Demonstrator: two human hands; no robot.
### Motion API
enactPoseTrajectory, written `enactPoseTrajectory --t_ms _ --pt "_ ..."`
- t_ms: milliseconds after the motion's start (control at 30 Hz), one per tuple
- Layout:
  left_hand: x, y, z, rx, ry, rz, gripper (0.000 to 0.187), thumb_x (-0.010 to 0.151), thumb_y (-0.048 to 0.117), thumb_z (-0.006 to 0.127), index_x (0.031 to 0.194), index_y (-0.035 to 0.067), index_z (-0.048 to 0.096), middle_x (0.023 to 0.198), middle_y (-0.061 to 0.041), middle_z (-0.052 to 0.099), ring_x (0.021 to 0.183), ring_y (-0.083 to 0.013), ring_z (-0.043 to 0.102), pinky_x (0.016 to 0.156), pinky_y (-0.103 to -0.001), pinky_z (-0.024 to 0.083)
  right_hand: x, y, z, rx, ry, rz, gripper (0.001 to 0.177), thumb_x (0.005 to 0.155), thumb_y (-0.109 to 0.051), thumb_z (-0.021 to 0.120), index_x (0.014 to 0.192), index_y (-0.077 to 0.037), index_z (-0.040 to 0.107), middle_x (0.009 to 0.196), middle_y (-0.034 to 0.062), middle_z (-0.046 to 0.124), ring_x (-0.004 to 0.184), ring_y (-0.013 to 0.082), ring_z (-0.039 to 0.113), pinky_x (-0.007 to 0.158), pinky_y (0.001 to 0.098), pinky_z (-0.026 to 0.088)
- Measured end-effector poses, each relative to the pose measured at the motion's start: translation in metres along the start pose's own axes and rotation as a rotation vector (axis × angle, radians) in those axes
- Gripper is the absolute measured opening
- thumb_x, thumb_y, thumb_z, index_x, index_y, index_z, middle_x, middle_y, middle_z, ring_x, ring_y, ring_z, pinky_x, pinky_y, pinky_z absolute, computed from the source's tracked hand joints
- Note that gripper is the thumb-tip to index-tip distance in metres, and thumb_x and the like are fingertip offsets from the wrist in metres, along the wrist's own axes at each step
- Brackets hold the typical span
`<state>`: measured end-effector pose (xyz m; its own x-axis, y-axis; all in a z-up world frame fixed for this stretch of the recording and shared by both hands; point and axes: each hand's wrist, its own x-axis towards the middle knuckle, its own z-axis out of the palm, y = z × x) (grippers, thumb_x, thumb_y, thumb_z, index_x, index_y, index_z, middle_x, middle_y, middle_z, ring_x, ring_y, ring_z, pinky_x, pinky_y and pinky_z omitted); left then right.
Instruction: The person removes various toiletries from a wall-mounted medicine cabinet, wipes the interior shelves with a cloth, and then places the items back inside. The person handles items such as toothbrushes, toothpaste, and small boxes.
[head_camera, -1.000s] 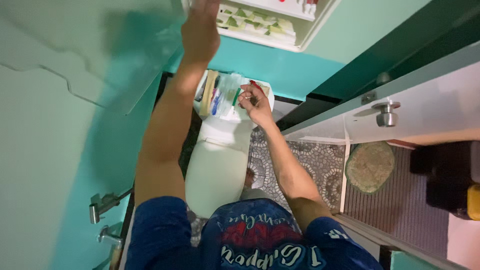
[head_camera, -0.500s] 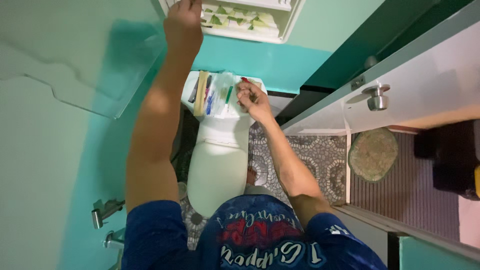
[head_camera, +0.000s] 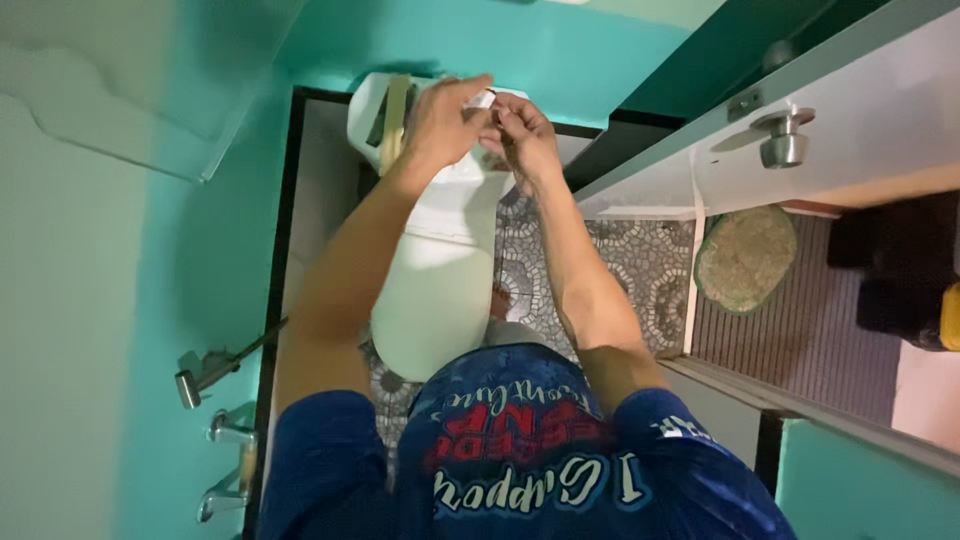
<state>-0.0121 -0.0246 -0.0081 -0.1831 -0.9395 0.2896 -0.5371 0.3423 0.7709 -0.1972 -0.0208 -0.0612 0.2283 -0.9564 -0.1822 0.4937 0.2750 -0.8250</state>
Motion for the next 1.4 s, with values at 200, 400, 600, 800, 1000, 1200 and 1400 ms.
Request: enactPoseTrajectory --t_ms 200,400,600,800,1000,1200,1400 --pt "-0.025 -0.078 0.079 -0.183 -0.023 -0.341 0.041 0.084 0.020 0.079 0.122 0.007 0.073 0.117 -0.013 0.075 0.107 -0.0264 0.072 0.094 -0.036 0.056 0.006 0.061 -0.041 -0.105 0.191 0.140 0.029 0.098 -0.012 0.056 0.125 -0.005 0.065 0.111 0.0089 0.073 0.094 0.0184 0.073 0.081 0.0317 0.066" --pt "-0.074 -0.122 0.137 -0.439 -0.231 -0.366 0.052 0.084 0.014 0.081 0.131 0.001 0.063 0.119 -0.017 0.074 0.109 -0.0281 0.073 0.093 -0.038 0.059 0.007 0.111 -0.090 -0.289 0.171 0.190 0.021 0.103 -0.015 0.066 0.118 -0.001 0.072 0.088 0.0039 0.069 0.075 0.0163 0.060 0.064 0.0268 0.048" --pt "-0.092 -0.160 0.136 -0.352 -0.011 -0.179 0.068 0.082 0.015 0.083 0.141 -0.001 0.053 0.128 -0.022 0.068 0.115 -0.0313 0.071 0.094 -0.039 0.058 0.016 0.116 -0.082 -0.593 0.146 0.144 0.030 0.097 -0.017 0.070 0.122 -0.001 0.073 0.100 0.0027 0.075 0.085 0.0132 0.069 0.073 0.0242 0.056" --pt "-0.060 -0.192 0.056 0.338 0.129 -0.043 0.071 0.074 0.020 0.079 0.139 0.002 0.059 0.118 -0.024 0.066 0.111 -0.0427 0.061 0.094 -0.053 0.049 0.036 0.134 -0.056 -0.256 0.010 0.231 0.037 0.097 -0.008 0.069 0.130 0.007 0.060 0.099 0.0107 0.070 0.080 0.0212 0.070 0.071 0.0327 0.061" --pt "-0.011 -0.189 0.029 0.554 -0.227 -0.123 0.060 0.068 0.012 0.075 0.127 0.007 0.064 0.129 -0.018 0.062 0.119 -0.0383 0.057 0.102 -0.047 0.049 0.026 0.140 -0.066 -0.487 -0.020 0.238 0.031 0.098 -0.009 0.065 0.126 0.004 0.064 0.098 0.0079 0.070 0.079 0.0179 0.073 0.071 0.0298 0.063" --pt "-0.007 -0.194 0.047 0.675 -0.520 -0.135 0.060 0.076 0.011 0.074 0.135 0.013 0.064 0.132 -0.007 0.065 0.128 -0.0332 0.056 0.106 -0.048 0.048 0.025 0.138 -0.087 -0.430 0.027 0.252 0.030 0.098 -0.009 0.066 0.125 0.006 0.064 0.097 0.0076 0.069 0.077 0.0172 0.070 0.070 0.0299 0.062" --pt "-0.016 -0.199 0.059 0.779 -0.177 0.040 0.075 0.058 0.005 0.075 0.131 0.014 0.062 0.134 -0.009 0.063 0.120 -0.0366 0.056 0.097 -0.053 0.049 0.037 0.135 -0.081 -0.437 0.019 0.223 0.032 0.096 -0.009 0.065 0.125 0.004 0.063 0.097 0.0058 0.070 0.076 0.0162 0.070 0.070 0.0281 0.061"
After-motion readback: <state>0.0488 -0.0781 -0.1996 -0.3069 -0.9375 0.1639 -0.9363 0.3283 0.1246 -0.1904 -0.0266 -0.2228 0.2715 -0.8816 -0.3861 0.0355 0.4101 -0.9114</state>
